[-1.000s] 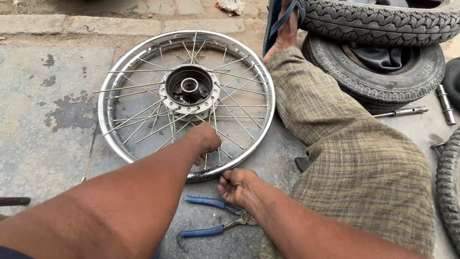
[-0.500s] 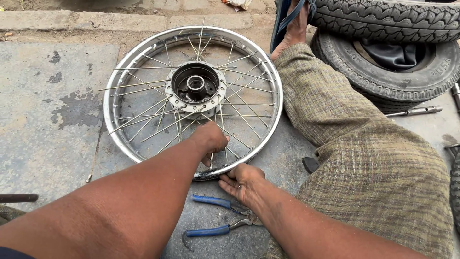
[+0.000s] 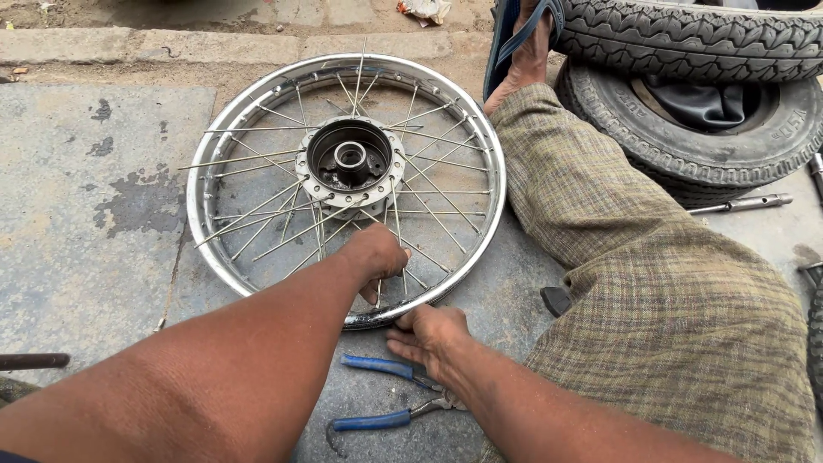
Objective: The person assembles a motorcycle wheel by threading metal spokes through the hub and rim by hand. They align each spoke with the rim holes and secure them by screwing small metal nipples onto the ends.
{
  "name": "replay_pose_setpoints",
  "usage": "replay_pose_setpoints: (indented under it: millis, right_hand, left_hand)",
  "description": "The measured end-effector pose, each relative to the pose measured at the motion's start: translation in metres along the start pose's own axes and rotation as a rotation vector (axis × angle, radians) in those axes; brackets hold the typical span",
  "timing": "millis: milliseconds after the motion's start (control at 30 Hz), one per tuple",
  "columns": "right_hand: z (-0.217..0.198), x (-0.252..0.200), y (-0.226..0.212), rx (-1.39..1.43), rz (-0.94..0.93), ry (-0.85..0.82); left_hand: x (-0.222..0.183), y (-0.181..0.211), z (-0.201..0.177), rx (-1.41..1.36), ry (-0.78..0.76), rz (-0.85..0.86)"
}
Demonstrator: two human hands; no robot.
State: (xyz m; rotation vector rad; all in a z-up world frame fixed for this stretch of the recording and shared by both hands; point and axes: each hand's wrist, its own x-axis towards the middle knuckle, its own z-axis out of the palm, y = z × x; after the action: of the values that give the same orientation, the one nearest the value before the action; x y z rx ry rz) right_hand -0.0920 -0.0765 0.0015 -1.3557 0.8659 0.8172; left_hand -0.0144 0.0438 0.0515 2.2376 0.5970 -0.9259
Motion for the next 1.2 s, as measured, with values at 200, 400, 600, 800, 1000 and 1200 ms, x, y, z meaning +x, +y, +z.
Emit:
replay_pose_setpoints:
  millis: [200,400,600,800,1000,1200]
  right_hand:
    - [-0.002,-0.001,0.0,0.053,-0.053,0.006]
    - [-0.005,-0.003,0.0,0.132,-0.05,0.05]
    - [-0.004,-0.005,-0.001,0.184,-0.029,0.036]
    - [0.002,-0.018,-0.006,0.217,0.04,0.039]
    - [0.002,-0.016,-0.008,0.341,0.081,-0.003]
    - [0.003,-0.015,-0.007,0.343,0.072,0.012]
  left_hand:
    - [0.002,0.0,0.0,0.01,-0.018,0.0]
    - [-0.001,0.002,-0.002,0.017,-0.021,0.007]
    - [-0.003,0.005,-0.004,0.038,-0.035,-0.009]
    - [-0.011,0.008,-0.004,0.026,-0.042,-0.035]
    - [-0.011,0.009,-0.005,0.02,-0.05,-0.027]
    - [-0.011,0.009,-0.006,0.025,-0.05,-0.023]
